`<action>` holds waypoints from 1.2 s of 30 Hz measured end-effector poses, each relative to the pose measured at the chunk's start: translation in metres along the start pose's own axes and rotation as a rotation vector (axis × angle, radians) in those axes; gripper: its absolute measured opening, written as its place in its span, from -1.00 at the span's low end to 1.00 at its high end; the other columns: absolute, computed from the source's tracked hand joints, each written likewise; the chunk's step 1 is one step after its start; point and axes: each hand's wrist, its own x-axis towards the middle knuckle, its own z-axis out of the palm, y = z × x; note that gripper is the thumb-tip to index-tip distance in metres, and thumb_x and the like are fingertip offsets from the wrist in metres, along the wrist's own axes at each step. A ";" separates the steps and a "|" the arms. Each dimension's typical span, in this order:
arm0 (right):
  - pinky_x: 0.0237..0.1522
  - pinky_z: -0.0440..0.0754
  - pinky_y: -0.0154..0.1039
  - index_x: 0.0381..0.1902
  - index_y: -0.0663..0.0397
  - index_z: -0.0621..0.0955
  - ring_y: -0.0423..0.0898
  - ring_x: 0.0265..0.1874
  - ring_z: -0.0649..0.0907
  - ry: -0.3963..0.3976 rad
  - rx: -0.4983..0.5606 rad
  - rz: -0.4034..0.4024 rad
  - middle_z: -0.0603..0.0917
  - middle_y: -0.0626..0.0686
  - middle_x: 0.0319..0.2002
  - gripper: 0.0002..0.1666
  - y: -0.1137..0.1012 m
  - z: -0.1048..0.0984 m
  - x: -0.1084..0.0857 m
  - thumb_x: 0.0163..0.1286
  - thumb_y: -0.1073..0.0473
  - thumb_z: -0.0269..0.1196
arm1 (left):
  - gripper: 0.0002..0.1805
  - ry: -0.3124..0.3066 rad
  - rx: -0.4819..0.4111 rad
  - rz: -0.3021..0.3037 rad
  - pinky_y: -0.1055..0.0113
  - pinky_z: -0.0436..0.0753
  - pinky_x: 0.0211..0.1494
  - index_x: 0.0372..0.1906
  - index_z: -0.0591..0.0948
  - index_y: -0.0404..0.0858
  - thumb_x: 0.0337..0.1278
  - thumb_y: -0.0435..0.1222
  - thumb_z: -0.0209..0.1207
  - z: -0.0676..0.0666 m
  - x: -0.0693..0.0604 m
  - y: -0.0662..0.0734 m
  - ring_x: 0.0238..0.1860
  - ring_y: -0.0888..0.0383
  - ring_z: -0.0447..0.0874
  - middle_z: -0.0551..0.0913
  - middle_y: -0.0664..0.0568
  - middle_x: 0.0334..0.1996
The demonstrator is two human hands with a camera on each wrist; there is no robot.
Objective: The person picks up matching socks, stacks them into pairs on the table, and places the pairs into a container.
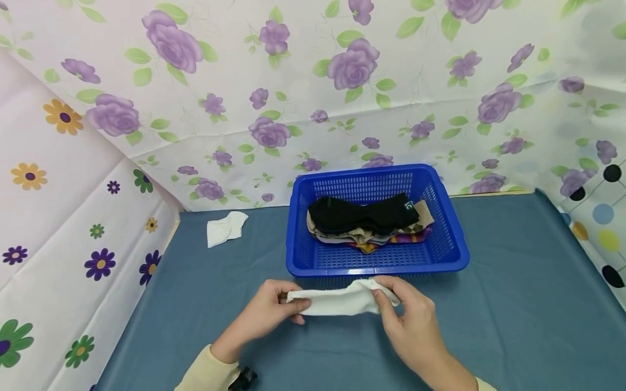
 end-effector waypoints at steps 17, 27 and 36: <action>-0.52 0.47 -0.36 0.01 -0.07 0.52 -0.26 -0.51 0.51 -0.370 -0.241 0.286 0.68 -0.06 -0.28 -0.63 0.035 0.027 -0.007 0.22 0.19 0.26 | -0.56 0.034 0.412 -0.314 0.35 0.31 -0.78 -0.70 0.58 -0.28 0.14 -0.06 0.13 0.004 0.001 -0.014 -0.88 0.24 0.36 0.49 0.09 -0.89; -0.49 0.46 -0.33 -0.06 -0.06 0.58 -0.26 -0.49 0.52 -0.476 -0.285 0.290 0.67 -0.07 -0.29 -0.65 0.051 0.032 -0.005 0.16 0.13 0.33 | -0.48 0.244 0.712 -0.293 0.33 0.20 -0.74 -0.82 0.37 -0.04 -0.11 0.15 0.29 0.011 -0.001 -0.020 -0.79 0.24 0.26 0.29 0.21 -0.86; -0.08 0.62 -0.21 -0.17 -0.25 0.65 -0.28 -0.09 0.60 -0.521 -0.380 -0.120 0.65 -0.25 -0.17 -0.66 0.043 0.027 -0.011 0.09 0.23 0.38 | -0.80 0.156 0.916 0.169 0.41 0.55 -0.38 -0.24 0.66 -0.12 -0.05 -0.26 0.36 0.025 0.000 -0.010 -0.40 0.28 0.57 0.61 0.13 -0.41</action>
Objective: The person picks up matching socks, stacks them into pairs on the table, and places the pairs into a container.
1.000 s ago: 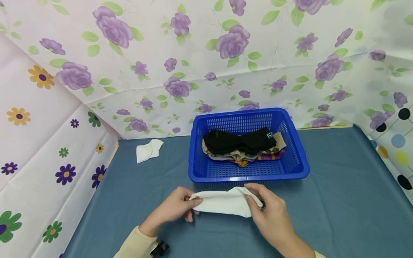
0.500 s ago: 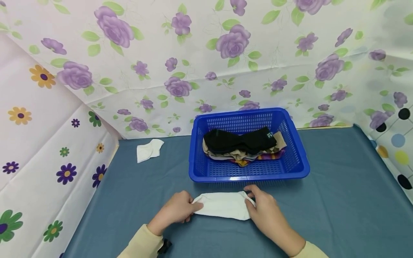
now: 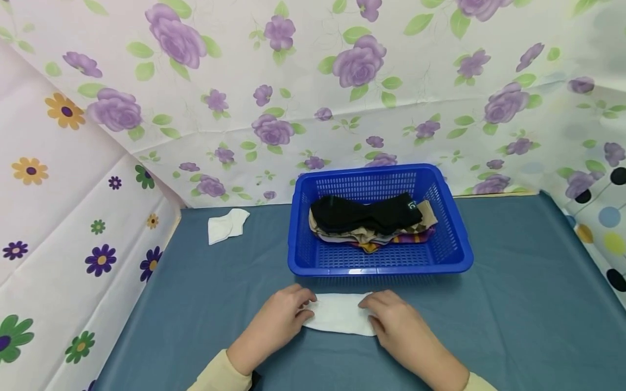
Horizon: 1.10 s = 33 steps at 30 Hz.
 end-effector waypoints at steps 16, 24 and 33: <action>0.10 0.54 -0.11 0.13 0.03 0.57 -0.06 0.17 0.54 -0.219 -0.123 -0.140 0.57 0.05 0.16 -0.46 0.013 0.011 0.000 0.19 0.48 0.16 | -0.72 0.053 0.161 -0.022 0.32 0.57 -0.42 -0.45 0.68 -0.08 -0.37 -0.10 0.48 0.018 -0.002 -0.002 -0.43 0.21 0.61 0.60 0.14 -0.48; 0.12 0.51 -0.08 0.24 0.07 0.47 -0.01 0.27 0.44 -0.251 -0.143 -0.142 0.46 0.09 0.26 -0.50 0.017 0.011 -0.008 0.33 0.36 0.09 | -0.73 0.007 0.178 -0.060 0.32 0.57 -0.42 -0.45 0.72 -0.09 -0.37 -0.09 0.48 0.017 -0.001 -0.001 -0.44 0.22 0.59 0.62 0.14 -0.47; 0.12 0.51 -0.06 0.22 0.04 0.49 0.00 0.27 0.44 -0.277 -0.111 -0.138 0.47 0.04 0.26 -0.53 0.021 0.008 -0.003 0.35 0.22 0.15 | -0.70 -0.005 0.098 -0.057 0.36 0.55 -0.38 -0.35 0.74 -0.11 -0.34 -0.13 0.48 0.015 0.001 -0.005 -0.42 0.25 0.56 0.62 0.14 -0.45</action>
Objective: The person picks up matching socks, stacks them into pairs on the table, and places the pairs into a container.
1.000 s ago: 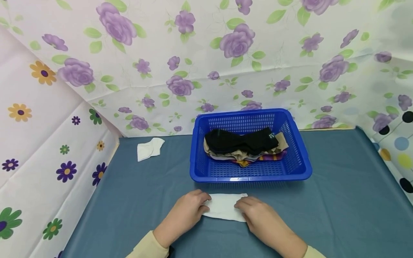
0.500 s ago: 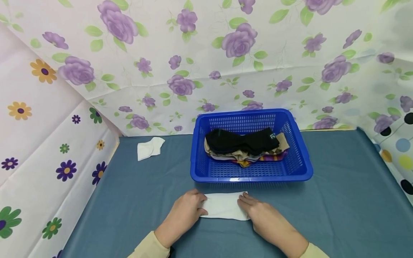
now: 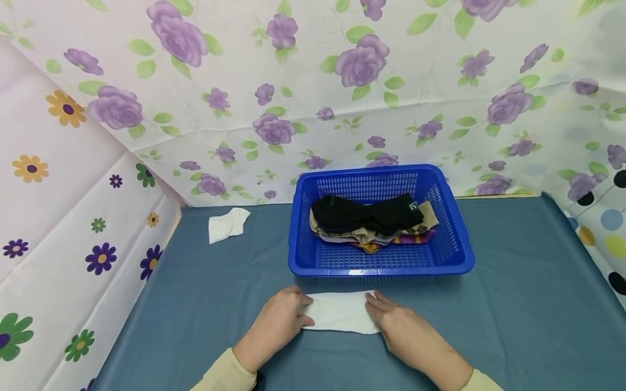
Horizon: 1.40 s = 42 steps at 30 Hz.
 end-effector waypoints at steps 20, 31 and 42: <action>-0.29 0.63 -0.21 -0.31 -0.19 0.69 -0.26 -0.29 0.63 0.332 -0.050 0.124 0.69 -0.19 -0.34 -0.85 -0.013 -0.049 0.000 0.11 0.03 0.37 | -0.92 0.479 -0.050 -0.036 0.34 0.54 -0.44 -0.37 0.67 -0.02 -0.03 -0.16 0.29 -0.073 0.017 -0.052 -0.44 0.27 0.57 0.65 0.20 -0.43; -0.29 0.63 -0.23 -0.34 -0.19 0.69 -0.27 -0.30 0.61 0.336 -0.058 0.153 0.67 -0.21 -0.36 -0.86 -0.014 -0.048 -0.005 0.09 0.04 0.39 | -0.19 0.328 -0.081 -0.383 -0.25 0.29 0.20 0.37 0.24 -0.10 0.03 0.04 0.27 -0.080 0.065 -0.149 0.29 -0.29 0.21 0.25 -0.26 0.33; -0.34 0.60 -0.25 -0.39 -0.22 0.67 -0.28 -0.35 0.58 0.339 -0.080 0.198 0.64 -0.22 -0.39 -0.86 -0.014 -0.047 -0.006 0.06 0.02 0.41 | -0.08 0.142 -0.026 -0.526 -0.51 -0.20 0.21 0.47 -0.02 0.13 0.04 0.39 -0.06 -0.056 0.103 -0.188 0.41 -0.45 -0.46 -0.30 -0.29 0.47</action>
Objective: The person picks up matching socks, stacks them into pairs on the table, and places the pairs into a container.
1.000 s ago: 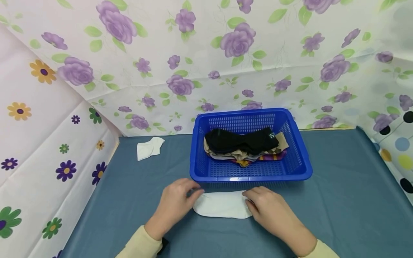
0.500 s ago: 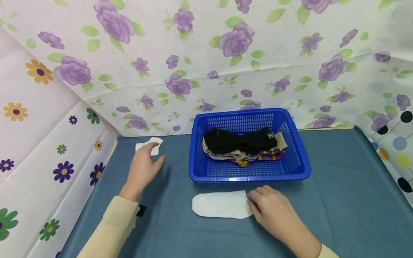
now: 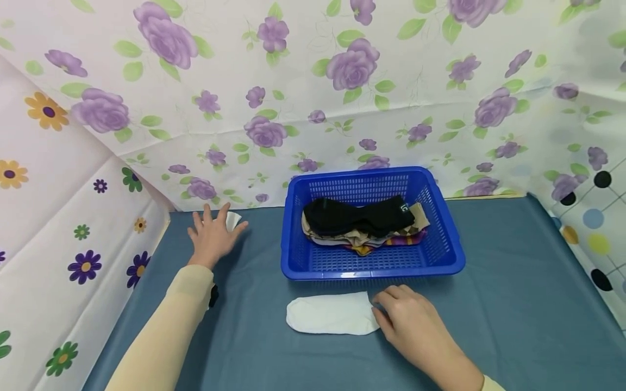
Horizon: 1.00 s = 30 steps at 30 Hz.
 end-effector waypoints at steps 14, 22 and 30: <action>-0.33 0.58 -0.27 -0.37 -0.25 0.67 -0.32 -0.37 0.56 -0.051 -0.028 0.008 0.63 -0.27 -0.41 -0.86 0.000 0.002 -0.001 0.09 -0.04 0.38 | -0.42 -0.245 0.060 -0.066 -0.50 0.15 0.11 0.46 0.02 0.12 0.40 0.07 -0.27 0.002 0.008 -0.006 0.36 -0.47 -0.10 -0.12 -0.31 0.45; -0.33 0.59 -0.26 -0.36 -0.23 0.68 -0.31 -0.38 0.57 -0.049 -0.030 -0.003 0.64 -0.26 -0.41 -0.85 -0.002 0.002 0.000 0.10 -0.05 0.37 | -0.48 -0.203 0.070 -0.059 -0.41 0.25 0.12 0.38 0.21 -0.09 0.39 -0.06 -0.14 0.004 -0.008 -0.008 0.35 -0.37 0.07 0.15 -0.25 0.38; -0.33 0.59 -0.26 -0.34 -0.24 0.68 -0.32 -0.38 0.57 -0.041 -0.021 -0.017 0.65 -0.26 -0.40 -0.85 -0.004 0.003 0.000 0.13 -0.07 0.35 | -0.61 -0.043 0.080 0.052 -0.18 0.51 -0.02 0.15 0.50 -0.22 0.25 -0.22 0.08 0.010 -0.028 -0.007 0.04 -0.24 0.52 0.56 -0.21 0.07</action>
